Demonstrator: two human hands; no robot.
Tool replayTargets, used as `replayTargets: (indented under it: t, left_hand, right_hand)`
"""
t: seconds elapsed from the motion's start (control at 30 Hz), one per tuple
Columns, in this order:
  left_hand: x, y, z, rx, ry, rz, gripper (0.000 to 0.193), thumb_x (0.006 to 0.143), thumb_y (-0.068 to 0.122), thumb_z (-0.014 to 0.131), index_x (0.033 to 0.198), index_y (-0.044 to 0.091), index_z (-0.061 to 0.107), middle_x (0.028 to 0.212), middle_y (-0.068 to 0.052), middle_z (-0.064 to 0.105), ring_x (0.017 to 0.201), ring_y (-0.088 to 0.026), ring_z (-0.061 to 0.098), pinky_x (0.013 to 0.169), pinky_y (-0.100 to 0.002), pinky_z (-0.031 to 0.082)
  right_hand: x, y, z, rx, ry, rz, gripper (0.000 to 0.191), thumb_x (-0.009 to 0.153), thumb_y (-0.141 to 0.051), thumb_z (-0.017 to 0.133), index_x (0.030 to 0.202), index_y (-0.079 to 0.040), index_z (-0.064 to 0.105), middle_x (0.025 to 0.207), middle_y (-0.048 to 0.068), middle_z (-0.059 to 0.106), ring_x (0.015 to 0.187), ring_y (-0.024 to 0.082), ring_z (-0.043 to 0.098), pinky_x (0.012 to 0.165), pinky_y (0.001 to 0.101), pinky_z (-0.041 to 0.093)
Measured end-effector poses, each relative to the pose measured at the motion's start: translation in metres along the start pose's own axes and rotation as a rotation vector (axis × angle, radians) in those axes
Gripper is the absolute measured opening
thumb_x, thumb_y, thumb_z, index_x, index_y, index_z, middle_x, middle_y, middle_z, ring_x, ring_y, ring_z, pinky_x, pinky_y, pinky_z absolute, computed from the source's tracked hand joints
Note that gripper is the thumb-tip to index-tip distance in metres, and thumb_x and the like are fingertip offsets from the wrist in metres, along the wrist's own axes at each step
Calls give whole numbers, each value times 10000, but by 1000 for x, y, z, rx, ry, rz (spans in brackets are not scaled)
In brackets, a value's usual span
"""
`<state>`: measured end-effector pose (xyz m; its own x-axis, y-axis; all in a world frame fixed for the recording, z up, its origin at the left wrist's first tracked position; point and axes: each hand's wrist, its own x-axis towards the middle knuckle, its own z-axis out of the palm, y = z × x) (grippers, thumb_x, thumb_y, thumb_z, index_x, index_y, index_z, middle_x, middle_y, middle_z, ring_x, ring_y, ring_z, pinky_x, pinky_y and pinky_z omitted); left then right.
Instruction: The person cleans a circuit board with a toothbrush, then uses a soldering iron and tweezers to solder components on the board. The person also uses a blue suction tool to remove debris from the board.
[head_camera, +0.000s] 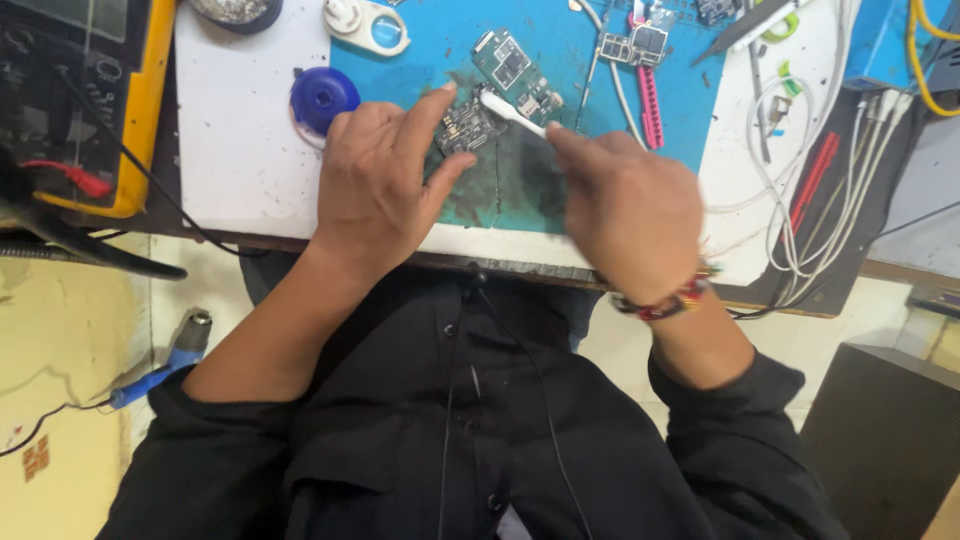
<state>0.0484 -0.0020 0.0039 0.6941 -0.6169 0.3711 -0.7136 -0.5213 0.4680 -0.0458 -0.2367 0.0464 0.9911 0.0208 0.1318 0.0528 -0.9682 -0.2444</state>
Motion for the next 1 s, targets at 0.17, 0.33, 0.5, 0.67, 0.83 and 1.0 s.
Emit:
replayTargets:
  t: [0.17, 0.33, 0.5, 0.67, 0.83, 1.0]
  left_hand:
    - [1, -1, 1, 2, 10, 6, 570, 972, 285, 837, 1412, 39, 571, 993, -52, 720, 988, -241, 594, 855, -381, 403]
    - [1, -3, 3, -14, 4, 7, 563, 991, 287, 831, 1416, 28, 568, 993, -55, 714, 980, -232, 595, 860, -384, 402]
    - [0, -3, 1, -8, -9, -3, 552, 992, 279, 832, 1410, 27, 574, 987, -53, 712, 973, -229, 591, 849, -388, 399]
    - [1, -2, 2, 3, 1, 8, 554, 983, 282, 838, 1402, 25, 582, 977, -59, 711, 990, -243, 590, 850, -386, 403]
    - [1, -1, 4, -9, 11, 16, 562, 985, 273, 838, 1414, 24, 573, 1024, -61, 724, 994, -240, 591, 846, -384, 398]
    - [-2, 0, 3, 10, 17, 18, 572, 985, 279, 839, 1415, 21, 564, 996, -55, 711, 1002, -243, 598, 852, -383, 401]
  right_hand:
    - [6, -2, -7, 24, -82, -5, 254, 959, -119, 706, 1198, -167, 777, 812, 78, 672, 652, 311, 638, 566, 429, 462]
    - [24, -18, -23, 41, -96, -62, 367, 890, -67, 669, 1236, -146, 762, 846, 82, 673, 670, 313, 641, 586, 425, 488]
    - [17, -22, -13, -6, -71, 11, 391, 903, -56, 662, 1271, -145, 757, 830, 87, 653, 646, 313, 629, 563, 421, 479]
    - [-4, -8, 6, 81, -37, 30, 335, 938, -77, 690, 1252, -174, 754, 857, 73, 670, 662, 304, 631, 576, 419, 467]
    - [2, -19, -3, 15, -67, -23, 393, 878, -67, 688, 1257, -149, 753, 813, 87, 646, 677, 299, 641, 588, 422, 471]
    - [11, -30, -16, -47, -61, -11, 461, 861, -36, 653, 1305, -125, 738, 823, 96, 644, 692, 294, 653, 596, 424, 482]
